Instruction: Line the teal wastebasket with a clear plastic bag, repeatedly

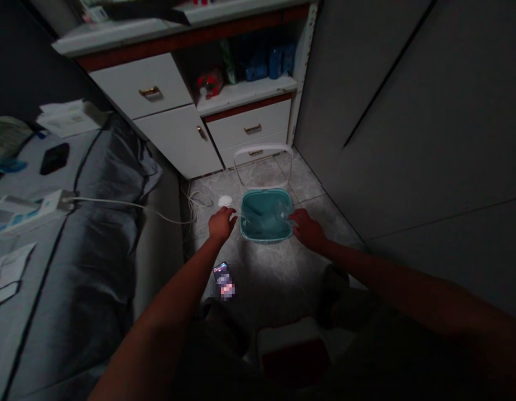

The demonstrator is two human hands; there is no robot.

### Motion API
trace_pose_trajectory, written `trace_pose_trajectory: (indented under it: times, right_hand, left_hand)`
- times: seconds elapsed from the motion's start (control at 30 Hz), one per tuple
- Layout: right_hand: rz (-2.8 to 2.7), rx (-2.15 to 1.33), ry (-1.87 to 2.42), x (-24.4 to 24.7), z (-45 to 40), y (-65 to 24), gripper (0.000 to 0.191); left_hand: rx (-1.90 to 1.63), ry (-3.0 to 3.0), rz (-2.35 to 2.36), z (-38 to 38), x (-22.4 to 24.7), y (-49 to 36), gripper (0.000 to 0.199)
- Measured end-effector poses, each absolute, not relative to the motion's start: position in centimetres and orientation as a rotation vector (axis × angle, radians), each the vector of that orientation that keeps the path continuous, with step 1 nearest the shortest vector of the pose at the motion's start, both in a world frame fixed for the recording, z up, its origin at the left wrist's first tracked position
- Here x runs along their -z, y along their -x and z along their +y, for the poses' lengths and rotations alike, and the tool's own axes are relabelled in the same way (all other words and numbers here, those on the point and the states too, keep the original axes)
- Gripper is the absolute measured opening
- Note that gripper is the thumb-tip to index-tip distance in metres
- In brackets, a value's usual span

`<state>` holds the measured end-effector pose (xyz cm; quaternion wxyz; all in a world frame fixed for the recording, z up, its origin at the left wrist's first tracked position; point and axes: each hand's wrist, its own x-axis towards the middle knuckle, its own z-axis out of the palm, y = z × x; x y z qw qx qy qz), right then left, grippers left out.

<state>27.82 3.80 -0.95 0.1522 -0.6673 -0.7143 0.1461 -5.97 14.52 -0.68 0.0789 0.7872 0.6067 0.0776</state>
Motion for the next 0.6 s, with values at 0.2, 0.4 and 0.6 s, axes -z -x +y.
trace_pose_trajectory:
  times: [0.2, 0.4, 0.6]
  right_hand:
    - [-2.365, -0.487, 1.855, 0.5, 5.9, -29.7, 0.027]
    - [-1.653, -0.899, 2.113, 0.9, 10.2, -32.5, 0.029]
    - [-0.822, -1.274, 2.032, 2.0, 13.0, -33.9, 0.015]
  left_hand:
    - [-0.274, -2.323, 1.719, 17.0, 1.7, 5.5, 0.027]
    - [-0.356, -2.211, 1.763, 20.4, 2.5, 5.3, 0.029]
    - [-0.349, -2.114, 1.794, 23.3, 3.1, 4.4, 0.028]
